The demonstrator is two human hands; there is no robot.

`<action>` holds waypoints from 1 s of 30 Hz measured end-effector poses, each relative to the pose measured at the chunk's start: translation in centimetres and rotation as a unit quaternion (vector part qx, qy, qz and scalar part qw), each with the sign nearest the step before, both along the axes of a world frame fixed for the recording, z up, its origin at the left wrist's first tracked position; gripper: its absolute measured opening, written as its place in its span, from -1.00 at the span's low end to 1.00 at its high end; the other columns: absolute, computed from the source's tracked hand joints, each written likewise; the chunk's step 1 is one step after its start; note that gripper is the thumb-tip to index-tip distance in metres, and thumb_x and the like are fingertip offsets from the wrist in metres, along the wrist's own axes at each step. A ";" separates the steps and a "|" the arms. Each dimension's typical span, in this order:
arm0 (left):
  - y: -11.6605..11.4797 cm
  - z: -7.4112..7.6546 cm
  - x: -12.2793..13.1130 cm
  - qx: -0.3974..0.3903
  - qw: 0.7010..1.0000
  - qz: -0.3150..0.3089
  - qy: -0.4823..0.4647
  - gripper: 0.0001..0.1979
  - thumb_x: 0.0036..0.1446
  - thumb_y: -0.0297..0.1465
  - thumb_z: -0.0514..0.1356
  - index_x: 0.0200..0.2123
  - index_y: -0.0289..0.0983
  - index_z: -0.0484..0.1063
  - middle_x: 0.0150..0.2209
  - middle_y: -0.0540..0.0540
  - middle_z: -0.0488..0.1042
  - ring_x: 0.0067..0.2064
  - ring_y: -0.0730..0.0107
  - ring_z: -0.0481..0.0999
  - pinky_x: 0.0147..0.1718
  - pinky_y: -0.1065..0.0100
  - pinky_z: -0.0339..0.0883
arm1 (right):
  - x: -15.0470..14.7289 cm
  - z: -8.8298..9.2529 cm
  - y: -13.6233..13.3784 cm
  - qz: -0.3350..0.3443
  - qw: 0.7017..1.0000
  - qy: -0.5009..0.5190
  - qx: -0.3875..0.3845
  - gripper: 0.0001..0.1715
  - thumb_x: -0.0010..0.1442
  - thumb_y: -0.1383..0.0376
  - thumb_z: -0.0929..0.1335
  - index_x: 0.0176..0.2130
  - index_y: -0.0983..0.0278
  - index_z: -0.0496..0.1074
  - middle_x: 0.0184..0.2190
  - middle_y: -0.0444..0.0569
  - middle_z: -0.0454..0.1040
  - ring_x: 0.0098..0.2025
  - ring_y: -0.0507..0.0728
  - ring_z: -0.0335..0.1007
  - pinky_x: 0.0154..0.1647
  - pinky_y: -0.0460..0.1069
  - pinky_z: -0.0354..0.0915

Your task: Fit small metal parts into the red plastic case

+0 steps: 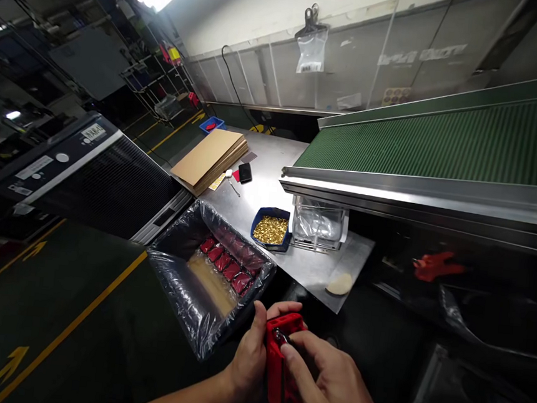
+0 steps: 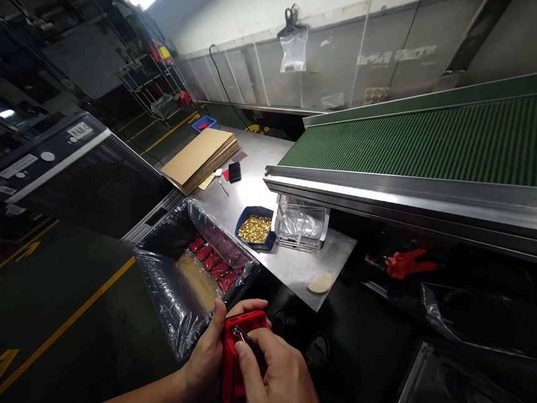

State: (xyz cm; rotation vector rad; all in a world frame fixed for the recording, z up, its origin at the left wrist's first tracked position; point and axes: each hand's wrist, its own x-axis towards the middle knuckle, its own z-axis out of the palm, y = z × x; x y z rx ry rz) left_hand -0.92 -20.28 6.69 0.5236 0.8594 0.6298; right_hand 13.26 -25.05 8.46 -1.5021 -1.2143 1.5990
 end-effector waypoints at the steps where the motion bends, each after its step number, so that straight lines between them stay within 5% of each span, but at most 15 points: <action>1: 0.0 0.0 0.0 0.002 1.000 -0.001 0.002 -0.22 0.24 0.20 -0.12 0.11 -0.33 0.38 -0.09 -0.27 0.45 -0.05 0.09 0.45 0.02 0.16 0.23 | 0.0 0.1 0.0 0.001 1.000 -0.001 0.000 -0.47 0.32 -0.10 0.16 -0.23 0.23 0.43 -0.35 -0.11 0.49 -0.37 0.00 0.36 -0.32 -0.09 0.17; 11: 0.2 0.1 -0.4 0.028 0.998 -0.041 0.037 -0.23 0.26 0.19 -0.15 0.14 -0.30 0.37 -0.06 -0.26 0.43 -0.06 0.15 0.43 0.03 0.20 0.22 | 0.3 -0.1 0.0 -0.014 1.000 0.007 0.020 -0.46 0.34 -0.06 0.17 -0.34 0.27 0.44 -0.41 -0.09 0.46 -0.38 0.00 0.34 -0.34 -0.10 0.17; 15: 0.3 0.4 -0.1 -0.024 1.000 -0.014 0.004 -0.19 0.16 0.25 -0.03 0.10 -0.33 0.39 -0.11 -0.24 0.45 -0.11 0.18 0.45 -0.02 0.23 0.26 | 0.7 -1.0 -0.6 -0.041 0.997 -0.009 0.065 -0.56 0.36 -0.01 0.18 -0.20 0.21 0.46 -0.28 -0.09 0.47 -0.26 -0.02 0.39 -0.24 -0.13 0.25; 20: 0.3 0.5 0.1 -0.078 0.997 -0.008 0.003 -0.13 0.04 0.29 0.08 0.08 -0.34 0.40 -0.16 -0.23 0.46 -0.18 0.21 0.47 -0.13 0.26 0.30 | 1.1 -1.5 -0.6 -0.006 0.986 -0.097 0.136 -0.68 0.38 0.08 0.19 -0.08 0.13 0.43 -0.26 -0.11 0.41 -0.26 -0.04 0.38 -0.22 -0.10 0.26; 30: 0.3 0.4 0.0 -0.099 0.995 -0.028 0.002 -0.14 0.02 0.29 0.11 0.03 -0.36 0.43 -0.21 -0.24 0.50 -0.21 0.18 0.50 -0.14 0.24 0.34 | 1.4 -0.6 -0.1 0.031 0.983 -0.123 0.131 -0.64 0.38 0.07 0.16 -0.13 0.15 0.44 -0.26 -0.08 0.41 -0.26 0.00 0.38 -0.25 -0.07 0.27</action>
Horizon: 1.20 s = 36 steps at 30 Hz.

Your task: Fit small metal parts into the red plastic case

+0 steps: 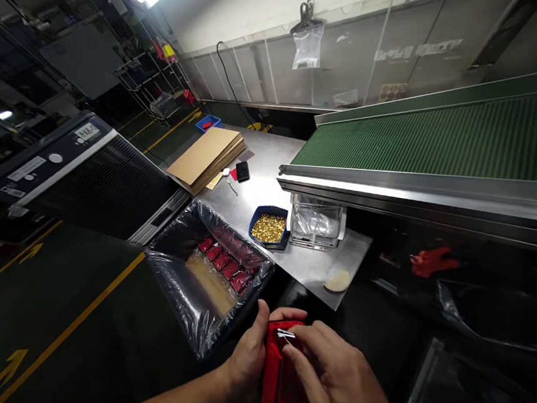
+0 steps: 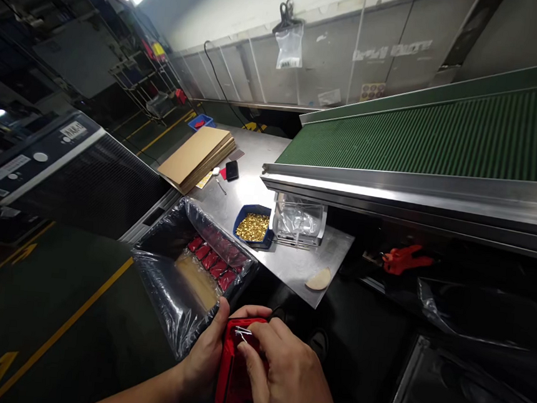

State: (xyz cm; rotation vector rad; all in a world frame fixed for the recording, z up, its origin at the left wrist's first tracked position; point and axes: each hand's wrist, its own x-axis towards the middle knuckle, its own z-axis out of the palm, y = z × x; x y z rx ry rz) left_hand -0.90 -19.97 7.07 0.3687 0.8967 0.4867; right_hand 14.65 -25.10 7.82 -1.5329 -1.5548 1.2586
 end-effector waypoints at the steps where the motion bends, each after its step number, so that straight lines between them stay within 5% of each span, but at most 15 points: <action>1: -0.1 -0.1 0.0 0.000 1.000 -0.002 0.005 -0.14 0.01 0.30 0.11 0.02 -0.36 0.43 -0.22 -0.24 0.50 -0.22 0.19 0.50 -0.16 0.26 0.34 | 0.0 0.0 0.0 0.003 1.000 -0.004 0.005 -0.63 0.38 0.08 0.15 -0.16 0.16 0.45 -0.27 -0.08 0.42 -0.27 0.00 0.38 -0.26 -0.07 0.27; 8: -0.1 -0.2 -0.1 -0.031 0.999 0.002 0.019 -0.12 -0.07 0.30 0.19 0.00 -0.37 0.46 -0.20 -0.23 0.52 -0.24 0.24 0.52 -0.17 0.30 0.37 | 0.7 -0.2 0.1 -0.015 0.999 0.029 0.035 -0.68 0.38 0.13 0.18 -0.11 0.13 0.46 -0.25 -0.11 0.46 -0.25 -0.03 0.41 -0.23 -0.12 0.29; 14: 0.1 -0.3 -0.3 -0.048 0.998 0.005 -0.028 -0.18 0.12 0.25 0.05 0.02 -0.39 0.45 -0.14 -0.33 0.54 -0.17 0.16 0.56 -0.10 0.24 0.37 | 0.9 -0.5 -0.8 -0.048 0.998 0.017 0.022 -0.72 0.38 0.11 0.21 -0.06 0.07 0.43 -0.22 -0.17 0.46 -0.22 -0.06 0.42 -0.20 -0.15 0.32; 23: 0.6 0.2 0.2 -0.158 0.980 0.002 -0.122 -0.14 0.22 0.24 -0.17 0.01 -0.44 0.43 -0.46 -0.17 0.50 -0.23 0.04 0.58 -0.11 0.17 0.37 | 0.3 -0.5 0.2 -0.032 0.936 -0.192 0.293 -0.68 0.35 0.32 0.23 0.05 0.27 0.39 -0.20 0.01 0.45 -0.24 0.03 0.36 -0.26 -0.10 0.32; 36: 0.3 0.3 0.6 -0.159 0.979 -0.037 -0.119 -0.11 0.21 0.26 -0.21 -0.07 -0.45 0.46 -0.26 -0.32 0.57 -0.17 0.03 0.58 -0.06 0.16 0.36 | 0.1 -0.4 0.4 -0.030 0.937 -0.168 0.304 -0.71 0.37 0.37 0.19 0.00 0.22 0.39 -0.25 -0.12 0.45 -0.31 0.01 0.31 -0.34 -0.07 0.23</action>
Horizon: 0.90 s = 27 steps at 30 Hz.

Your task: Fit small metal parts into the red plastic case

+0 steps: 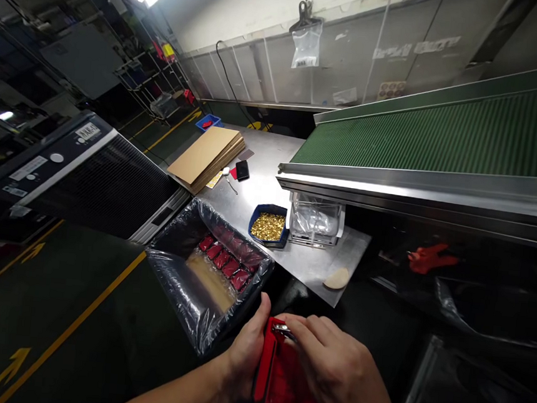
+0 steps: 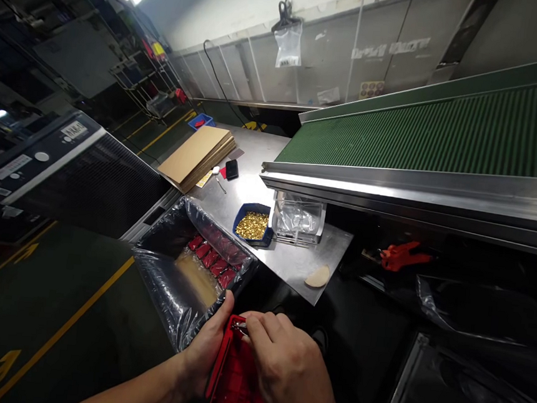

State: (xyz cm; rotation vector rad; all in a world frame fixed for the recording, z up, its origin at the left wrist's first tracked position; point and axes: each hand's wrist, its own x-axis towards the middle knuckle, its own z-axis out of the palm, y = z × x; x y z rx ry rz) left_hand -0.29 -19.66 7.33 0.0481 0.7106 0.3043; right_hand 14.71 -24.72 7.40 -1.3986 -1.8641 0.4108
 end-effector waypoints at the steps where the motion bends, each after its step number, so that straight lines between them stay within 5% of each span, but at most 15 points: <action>1: 0.0 0.1 0.0 0.004 1.000 -0.002 0.001 -0.11 0.22 0.25 -0.22 -0.08 -0.45 0.46 -0.26 -0.33 0.57 -0.16 0.03 0.58 -0.05 0.15 0.36 | 0.1 -0.1 0.0 0.002 1.000 -0.001 0.005 -0.70 0.37 0.37 0.18 0.01 0.22 0.39 -0.24 -0.12 0.46 -0.30 0.01 0.32 -0.33 -0.07 0.23; 8: 0.4 0.2 -0.2 0.029 0.999 -0.019 -0.016 -0.10 0.22 0.25 -0.28 -0.20 -0.44 0.47 -0.26 -0.35 0.56 -0.14 0.01 0.57 -0.02 0.12 0.35 | 1.0 -1.2 -0.4 -0.053 0.997 0.047 0.002 -0.75 0.35 0.36 0.25 0.02 0.22 0.35 -0.30 -0.14 0.43 -0.30 -0.04 0.33 -0.30 -0.11 0.22; 19: 0.6 0.7 0.3 -0.024 1.000 -0.010 0.009 -0.18 0.22 0.25 -0.25 -0.45 -0.35 0.39 -0.26 -0.32 0.56 -0.14 0.04 0.57 -0.03 0.15 0.36 | 0.9 -0.8 0.4 0.005 1.000 0.007 0.009 -0.78 0.34 0.32 0.26 -0.03 0.22 0.40 -0.37 -0.10 0.39 -0.35 0.02 0.30 -0.40 -0.07 0.22; 22: 0.6 0.3 0.0 -0.022 1.000 -0.010 0.009 -0.16 0.22 0.25 -0.22 -0.34 -0.39 0.46 -0.23 -0.33 0.57 -0.13 0.04 0.57 -0.02 0.17 0.35 | 0.9 -1.0 0.5 -0.022 0.995 0.097 -0.003 -0.76 0.33 0.35 0.28 0.00 0.20 0.37 -0.32 -0.13 0.43 -0.31 -0.04 0.37 -0.33 -0.14 0.30; 27: 0.6 0.3 -0.5 -0.006 0.996 0.080 0.043 -0.26 0.28 0.15 -0.07 -0.11 -0.44 0.49 -0.21 -0.32 0.57 -0.18 0.10 0.59 -0.06 0.17 0.37 | 0.1 -1.4 -1.2 -0.041 0.948 0.309 -0.064 -0.71 0.33 0.28 0.29 0.05 0.12 0.31 -0.13 -0.13 0.44 -0.12 -0.07 0.44 -0.10 -0.23 0.36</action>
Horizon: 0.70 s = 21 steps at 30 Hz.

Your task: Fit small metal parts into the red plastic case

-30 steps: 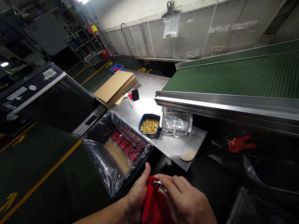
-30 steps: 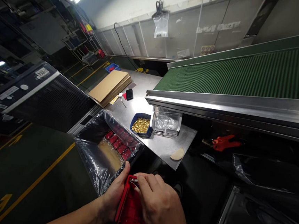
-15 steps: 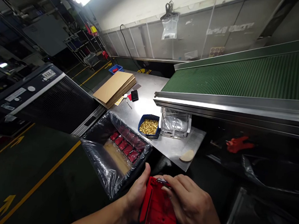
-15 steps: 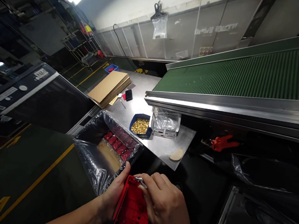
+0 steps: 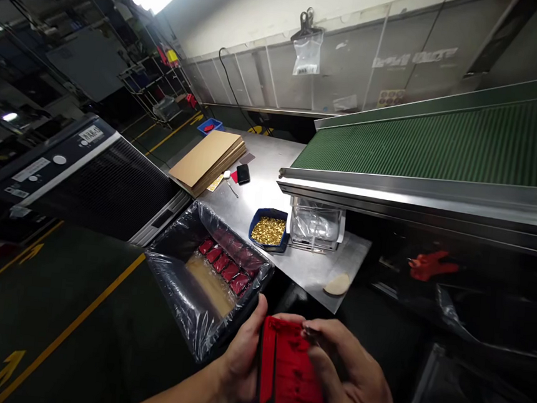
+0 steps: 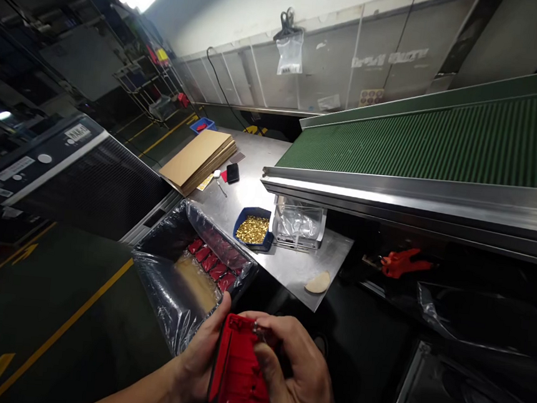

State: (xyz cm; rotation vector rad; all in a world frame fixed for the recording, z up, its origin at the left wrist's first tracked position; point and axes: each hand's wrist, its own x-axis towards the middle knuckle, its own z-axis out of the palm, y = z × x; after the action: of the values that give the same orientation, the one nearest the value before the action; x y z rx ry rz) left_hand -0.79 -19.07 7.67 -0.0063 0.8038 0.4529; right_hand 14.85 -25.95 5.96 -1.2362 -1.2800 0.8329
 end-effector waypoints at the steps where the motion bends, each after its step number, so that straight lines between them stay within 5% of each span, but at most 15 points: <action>1: -0.1 0.2 0.0 -0.012 1.000 0.017 0.007 -0.26 0.25 0.16 -0.04 -0.11 -0.44 0.50 -0.23 -0.33 0.57 -0.20 0.09 0.59 -0.08 0.15 0.39 | -0.4 0.0 -0.5 0.005 1.000 0.024 -0.008 -0.75 0.35 0.23 0.26 0.03 0.14 0.32 -0.13 -0.10 0.43 -0.13 -0.05 0.44 -0.12 -0.21 0.36; 6: -0.9 1.4 0.5 -0.040 0.996 0.034 0.071 -0.27 0.15 0.22 0.07 -0.20 -0.40 0.50 -0.21 -0.29 0.55 -0.19 0.11 0.56 -0.15 0.19 0.40 | -2.3 -0.1 -1.0 -0.072 0.964 0.224 -0.124 -0.49 0.37 -0.08 0.10 -0.17 0.26 0.32 -0.41 -0.05 0.30 -0.38 0.01 0.30 -0.39 -0.14 0.32; 8: -1.3 1.4 0.3 0.064 0.982 -0.019 0.178 -0.33 0.18 0.18 0.08 -0.17 -0.37 0.48 -0.20 -0.22 0.52 -0.20 0.22 0.52 -0.17 0.26 0.38 | -2.3 0.0 0.0 -0.121 0.937 0.299 -0.134 -0.45 0.35 -0.11 0.12 -0.24 0.28 0.31 -0.41 -0.04 0.26 -0.39 0.00 0.26 -0.38 -0.12 0.35; 9: -1.4 1.3 0.0 0.161 0.954 -0.047 0.251 -0.38 0.21 0.14 0.08 -0.13 -0.34 0.46 -0.18 -0.19 0.49 -0.19 0.26 0.49 -0.16 0.28 0.36 | -2.2 0.0 0.5 -0.140 0.925 0.326 -0.134 -0.45 0.33 -0.11 0.15 -0.27 0.29 0.31 -0.40 -0.03 0.26 -0.38 0.00 0.27 -0.36 -0.12 0.37; 11: -1.4 1.3 -0.7 0.392 0.837 -0.087 0.371 -0.50 0.29 0.03 0.07 -0.02 -0.27 0.42 -0.09 -0.16 0.44 -0.06 0.25 0.44 -0.02 0.27 0.30 | -1.8 0.0 1.5 -0.158 0.906 0.362 -0.149 -0.43 0.27 -0.14 0.22 -0.30 0.31 0.34 -0.38 -0.01 0.28 -0.38 0.00 0.29 -0.37 -0.12 0.38; 13: -1.3 1.7 -1.3 0.572 0.712 -0.127 0.389 -0.58 0.34 -0.07 0.05 0.11 -0.17 0.36 0.07 -0.15 0.35 0.11 0.20 0.35 0.13 0.24 0.20 | -1.5 0.0 2.0 -0.163 0.887 0.388 -0.190 -0.37 0.19 -0.21 0.27 -0.30 0.32 0.36 -0.38 0.01 0.31 -0.39 0.01 0.30 -0.41 -0.11 0.38; 15: -1.1 2.2 -1.4 0.654 0.652 -0.165 0.347 -0.58 0.35 -0.14 0.06 0.21 -0.09 0.28 0.14 -0.14 0.28 0.16 0.19 0.31 0.16 0.23 0.19 | -1.4 -0.1 2.2 -0.160 0.870 0.406 -0.229 -0.31 0.12 -0.26 0.30 -0.29 0.32 0.35 -0.37 0.03 0.33 -0.40 0.03 0.31 -0.45 -0.09 0.38; 17: -1.0 2.8 -1.1 0.665 0.648 -0.182 0.323 -0.56 0.31 -0.18 0.12 0.22 -0.09 0.28 0.10 -0.14 0.29 0.09 0.21 0.36 0.08 0.25 0.27 | -1.4 -0.1 2.1 -0.163 0.867 0.406 -0.237 -0.30 0.10 -0.27 0.31 -0.30 0.32 0.35 -0.38 0.01 0.33 -0.40 0.02 0.32 -0.42 -0.10 0.40; 21: -0.9 2.9 0.0 0.610 0.693 -0.162 0.349 -0.67 0.22 -0.16 0.21 -0.01 -0.19 0.45 -0.10 -0.12 0.36 -0.11 0.27 0.40 -0.12 0.31 0.30 | -1.5 0.2 2.0 -0.157 0.900 0.349 -0.209 -0.35 0.15 -0.22 0.30 -0.32 0.34 0.40 -0.39 0.00 0.34 -0.38 0.00 0.35 -0.34 -0.15 0.42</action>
State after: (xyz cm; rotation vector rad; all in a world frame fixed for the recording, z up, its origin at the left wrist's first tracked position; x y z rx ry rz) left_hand -0.75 -19.96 10.54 1.6365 1.0748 0.5831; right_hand 13.36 -23.95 6.19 -1.2554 -0.3163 1.2033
